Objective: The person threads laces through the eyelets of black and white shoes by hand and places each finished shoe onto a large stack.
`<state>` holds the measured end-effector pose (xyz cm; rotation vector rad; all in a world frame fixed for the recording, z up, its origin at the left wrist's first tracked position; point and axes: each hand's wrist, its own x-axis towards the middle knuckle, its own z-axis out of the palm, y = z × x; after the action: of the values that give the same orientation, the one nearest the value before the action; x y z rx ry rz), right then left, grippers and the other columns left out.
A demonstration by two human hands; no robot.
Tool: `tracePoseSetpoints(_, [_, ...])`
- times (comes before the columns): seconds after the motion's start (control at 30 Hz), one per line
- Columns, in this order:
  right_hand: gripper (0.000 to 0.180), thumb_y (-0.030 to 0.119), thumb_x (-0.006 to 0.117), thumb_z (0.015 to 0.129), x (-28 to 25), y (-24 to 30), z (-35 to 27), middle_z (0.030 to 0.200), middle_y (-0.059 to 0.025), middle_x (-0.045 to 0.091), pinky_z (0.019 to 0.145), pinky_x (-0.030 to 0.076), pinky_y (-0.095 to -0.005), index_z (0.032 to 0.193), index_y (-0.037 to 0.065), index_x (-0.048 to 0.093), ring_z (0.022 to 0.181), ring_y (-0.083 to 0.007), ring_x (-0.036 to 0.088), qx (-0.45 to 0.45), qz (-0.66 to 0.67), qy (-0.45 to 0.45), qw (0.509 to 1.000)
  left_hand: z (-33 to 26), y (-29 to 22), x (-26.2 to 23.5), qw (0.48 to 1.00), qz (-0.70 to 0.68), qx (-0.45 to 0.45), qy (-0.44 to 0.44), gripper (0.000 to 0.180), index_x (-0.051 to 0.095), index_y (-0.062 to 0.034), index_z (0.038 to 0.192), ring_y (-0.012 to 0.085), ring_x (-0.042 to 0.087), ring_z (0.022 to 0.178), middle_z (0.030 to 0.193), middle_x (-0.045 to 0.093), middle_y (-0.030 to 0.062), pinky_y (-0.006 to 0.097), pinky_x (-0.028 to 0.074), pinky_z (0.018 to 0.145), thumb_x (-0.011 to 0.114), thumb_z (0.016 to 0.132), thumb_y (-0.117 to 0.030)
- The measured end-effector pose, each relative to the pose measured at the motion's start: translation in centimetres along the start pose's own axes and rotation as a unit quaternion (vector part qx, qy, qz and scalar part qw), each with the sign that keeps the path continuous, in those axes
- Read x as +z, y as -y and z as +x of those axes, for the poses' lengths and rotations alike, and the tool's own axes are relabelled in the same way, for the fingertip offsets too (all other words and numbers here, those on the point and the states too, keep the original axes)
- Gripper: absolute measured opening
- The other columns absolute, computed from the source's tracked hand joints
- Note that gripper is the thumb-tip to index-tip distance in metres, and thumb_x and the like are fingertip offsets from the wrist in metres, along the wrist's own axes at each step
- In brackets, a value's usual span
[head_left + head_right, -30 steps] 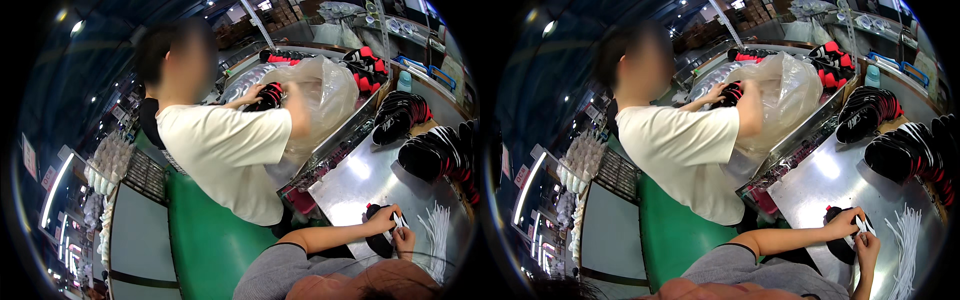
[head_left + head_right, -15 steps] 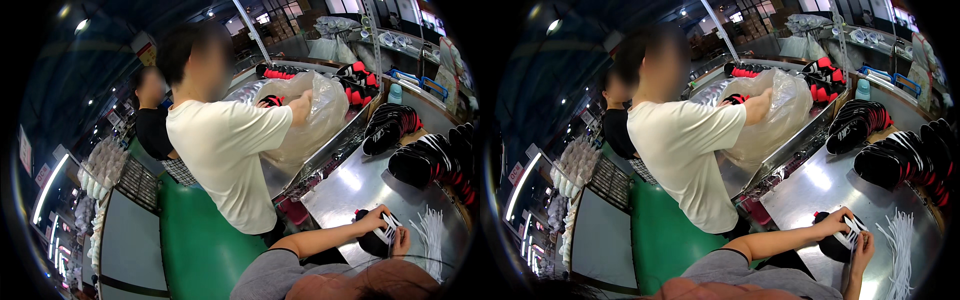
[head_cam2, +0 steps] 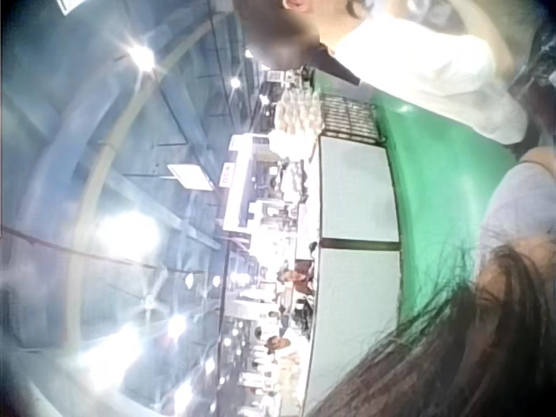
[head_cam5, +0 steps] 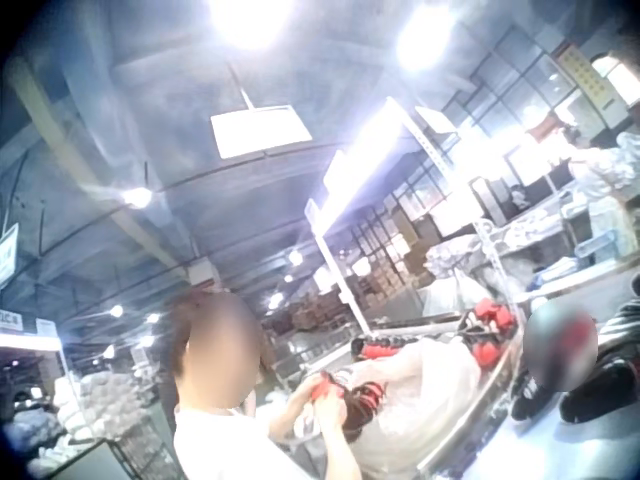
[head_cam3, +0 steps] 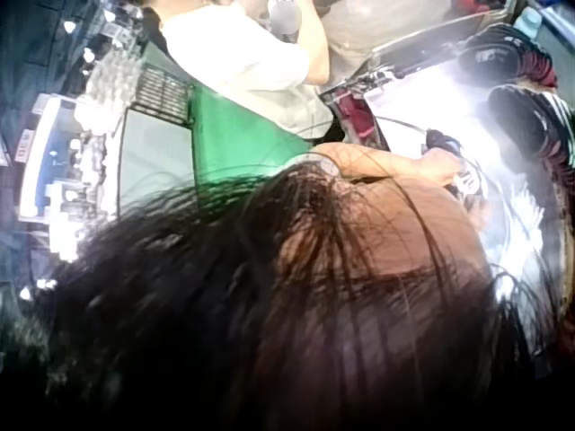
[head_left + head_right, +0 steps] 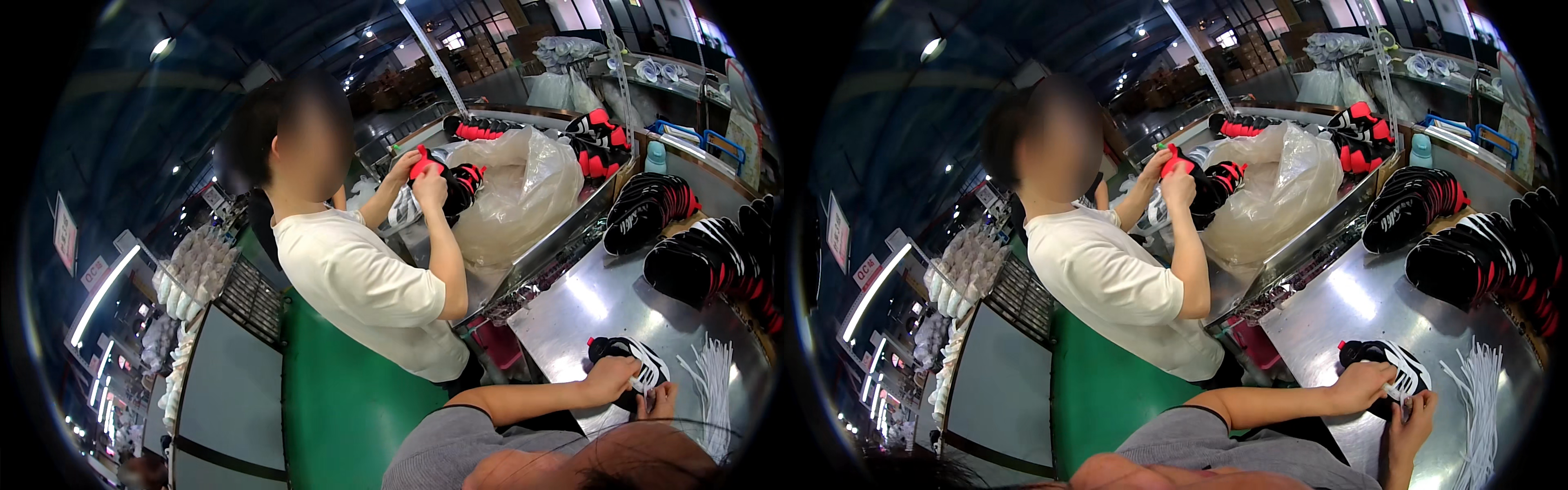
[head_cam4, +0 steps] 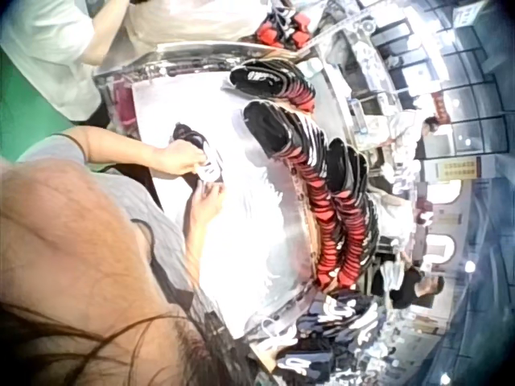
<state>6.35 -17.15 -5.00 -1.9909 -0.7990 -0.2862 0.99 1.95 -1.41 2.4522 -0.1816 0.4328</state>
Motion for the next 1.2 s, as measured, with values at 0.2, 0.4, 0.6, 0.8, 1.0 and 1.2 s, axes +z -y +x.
tracePoseSetpoints(0.2, [0.016,-0.003,0.066,0.077,-0.4,-0.7,-0.1,0.085,-0.0123,0.051,0.067,0.045,-0.0379,0.088,0.001,0.055,0.075,-0.0338,0.056,0.034,0.018,0.021,0.999,0.7,0.2,0.1,1.000,-0.013,-0.016,0.013,0.025,0.058,-0.0059,0.092,0.0333,0.061,0.085,0.088,0.059,0.0108,0.044,0.047,0.070,0.072,0.072,-0.007])
tracePoseSetpoints(0.4, [0.010,0.000,0.065,0.077,1.8,-0.8,-2.3,0.075,-0.0132,0.056,0.061,0.045,-0.0395,0.085,0.003,0.061,0.066,-0.0326,0.057,0.001,0.048,0.142,0.989,1.5,2.0,-0.4,0.997,-0.006,0.009,-0.073,0.020,0.062,-0.0066,0.096,0.0327,0.060,0.088,0.090,0.058,0.0107,0.044,0.048,0.072,0.068,0.077,-0.008])
tracePoseSetpoints(0.6, [0.009,0.010,0.064,0.086,3.4,-3.6,-4.4,0.068,-0.0067,0.060,0.057,0.043,-0.0311,0.082,0.003,0.066,0.060,-0.0187,0.056,0.222,0.435,0.241,0.838,2.3,3.8,-2.1,0.996,-0.011,-0.035,-0.078,0.021,0.063,-0.0084,0.100,0.0324,0.060,0.089,0.091,0.057,0.0105,0.044,0.047,0.073,0.068,0.079,-0.010])
tracePoseSetpoints(0.8, [0.018,0.017,0.066,0.092,2.4,0.8,3.0,0.069,0.0036,0.056,0.056,0.036,-0.0210,0.083,0.001,0.063,0.060,-0.0051,0.047,0.296,0.247,0.079,0.919,0.8,2.5,-2.3,0.991,-0.127,0.017,-0.044,0.018,0.063,-0.0043,0.097,0.0330,0.059,0.087,0.089,0.057,0.0117,0.043,0.046,0.072,0.066,0.079,-0.007])
tracePoseSetpoints(1.0, [0.011,0.014,0.069,0.088,3.0,0.3,2.8,0.069,0.0075,0.053,0.054,0.036,-0.0194,0.083,0.008,0.062,0.060,-0.0026,0.047,0.346,0.318,0.061,0.881,2.1,1.4,-3.8,0.996,-0.085,0.027,-0.017,0.019,0.064,-0.0051,0.097,0.0333,0.059,0.087,0.089,0.057,0.0116,0.043,0.047,0.073,0.066,0.079,-0.008])
tracePoseSetpoints(1.2, [0.019,0.023,0.068,0.091,0.0,7.0,2.2,0.076,-0.0001,0.064,0.061,0.045,-0.0240,0.092,0.004,0.068,0.068,-0.0074,0.056,0.340,0.364,0.309,0.810,3.2,2.3,-5.3,0.995,-0.050,0.054,-0.071,0.020,0.068,-0.0015,0.100,0.0341,0.064,0.081,0.088,0.065,0.0159,0.042,0.052,0.070,0.067,0.081,-0.008])
